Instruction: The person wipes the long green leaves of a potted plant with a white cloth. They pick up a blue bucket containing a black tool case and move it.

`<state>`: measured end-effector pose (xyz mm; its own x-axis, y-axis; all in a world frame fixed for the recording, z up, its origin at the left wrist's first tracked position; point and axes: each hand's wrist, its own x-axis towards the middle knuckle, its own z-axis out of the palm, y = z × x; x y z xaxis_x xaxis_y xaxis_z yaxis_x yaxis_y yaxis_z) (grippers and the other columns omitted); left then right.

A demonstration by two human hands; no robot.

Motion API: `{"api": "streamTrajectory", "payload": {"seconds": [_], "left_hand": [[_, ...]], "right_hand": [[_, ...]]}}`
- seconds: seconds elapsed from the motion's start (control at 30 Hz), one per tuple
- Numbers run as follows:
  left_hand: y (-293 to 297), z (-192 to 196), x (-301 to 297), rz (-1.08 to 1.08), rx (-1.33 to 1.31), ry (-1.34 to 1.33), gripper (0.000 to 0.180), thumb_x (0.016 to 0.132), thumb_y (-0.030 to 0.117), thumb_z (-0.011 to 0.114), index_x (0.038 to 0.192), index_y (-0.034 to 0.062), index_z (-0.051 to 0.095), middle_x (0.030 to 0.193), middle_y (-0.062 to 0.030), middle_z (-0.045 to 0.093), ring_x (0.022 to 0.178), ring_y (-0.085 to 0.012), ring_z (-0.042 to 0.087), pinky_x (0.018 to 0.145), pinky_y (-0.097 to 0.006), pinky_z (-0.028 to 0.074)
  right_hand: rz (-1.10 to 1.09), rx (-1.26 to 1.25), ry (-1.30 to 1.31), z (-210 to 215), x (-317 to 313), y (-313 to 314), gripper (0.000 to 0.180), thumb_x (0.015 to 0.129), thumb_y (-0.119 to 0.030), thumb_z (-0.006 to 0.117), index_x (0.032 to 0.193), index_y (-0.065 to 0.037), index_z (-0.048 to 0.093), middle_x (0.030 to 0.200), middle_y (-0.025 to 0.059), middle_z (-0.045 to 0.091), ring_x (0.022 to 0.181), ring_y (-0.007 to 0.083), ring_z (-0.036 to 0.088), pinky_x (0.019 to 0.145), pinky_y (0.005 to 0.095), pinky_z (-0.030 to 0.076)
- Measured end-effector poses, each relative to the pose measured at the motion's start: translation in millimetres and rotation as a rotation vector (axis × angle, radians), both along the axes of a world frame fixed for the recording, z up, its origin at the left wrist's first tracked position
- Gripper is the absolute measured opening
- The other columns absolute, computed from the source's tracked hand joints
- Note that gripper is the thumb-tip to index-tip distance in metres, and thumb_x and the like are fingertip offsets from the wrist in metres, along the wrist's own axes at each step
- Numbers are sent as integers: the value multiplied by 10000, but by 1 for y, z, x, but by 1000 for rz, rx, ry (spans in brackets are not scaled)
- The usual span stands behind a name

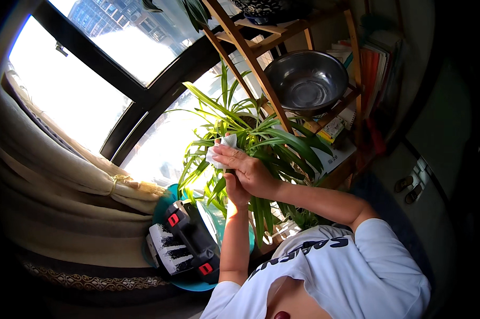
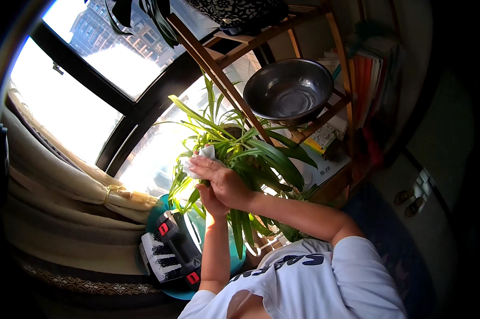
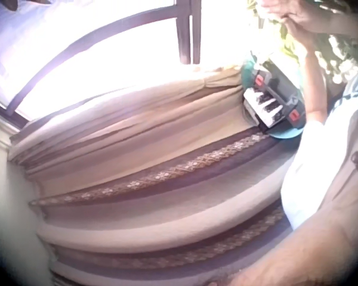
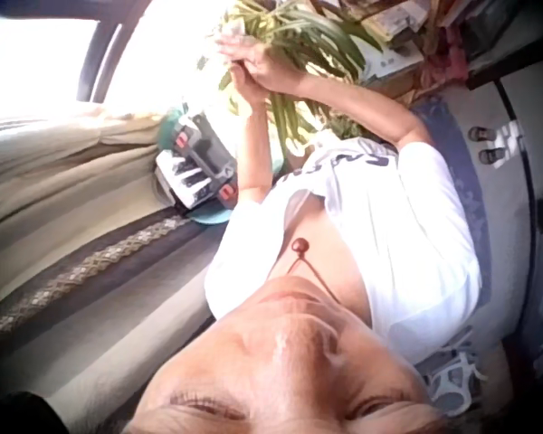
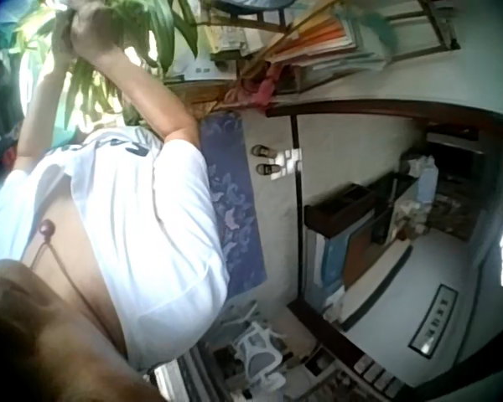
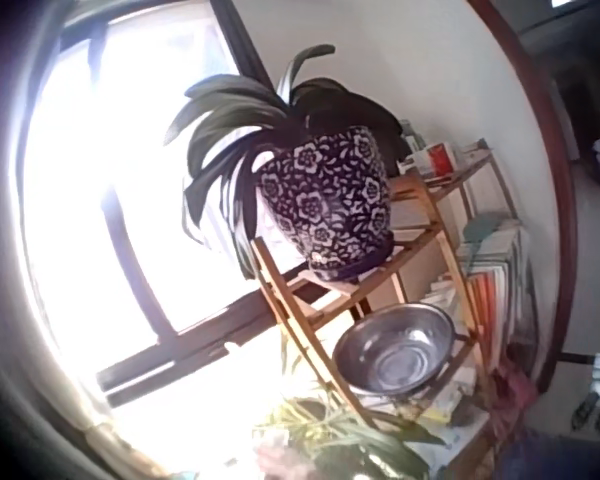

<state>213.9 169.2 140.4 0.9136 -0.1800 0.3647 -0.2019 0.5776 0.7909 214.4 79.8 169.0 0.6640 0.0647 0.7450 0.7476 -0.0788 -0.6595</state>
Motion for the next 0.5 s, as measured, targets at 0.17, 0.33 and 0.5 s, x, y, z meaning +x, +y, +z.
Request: {"api": "streamTrajectory", "payload": {"seconds": [0.17, 0.33, 0.5], "left_hand": [[-16, 20, -12, 188, 134, -285, 1029, 785, 677, 517, 1463, 43, 74, 1519, -131, 122, 1398, -288, 150, 1129, -407, 119], [-20, 24, -20, 202, -32, -355, 1055, 770, 777, 391, 1474, 82, 26, 1532, -134, 82, 1407, -318, 101, 1138, -438, 70], [-11, 35, -27, 32, -90, -328, 1069, 738, 849, 240, 1477, 90, 97, 1524, -184, 74, 1407, -322, 100, 1141, -435, 0]], "right_hand": [[78, 231, 257, -20, 30, -5, 478, 808, 116, 373, 1231, -21, 550, 1357, 138, 472, 1273, 248, 436, 1051, 322, 344], [189, 328, 383, -18, 23, 0, 446, 840, 64, 387, 1263, 0, 516, 1365, 128, 462, 1279, 213, 420, 1053, 299, 329], [358, 614, 530, -16, 21, 0, 422, 881, 10, 407, 1297, 23, 473, 1331, 117, 488, 1221, 173, 463, 1043, 283, 331]]}}
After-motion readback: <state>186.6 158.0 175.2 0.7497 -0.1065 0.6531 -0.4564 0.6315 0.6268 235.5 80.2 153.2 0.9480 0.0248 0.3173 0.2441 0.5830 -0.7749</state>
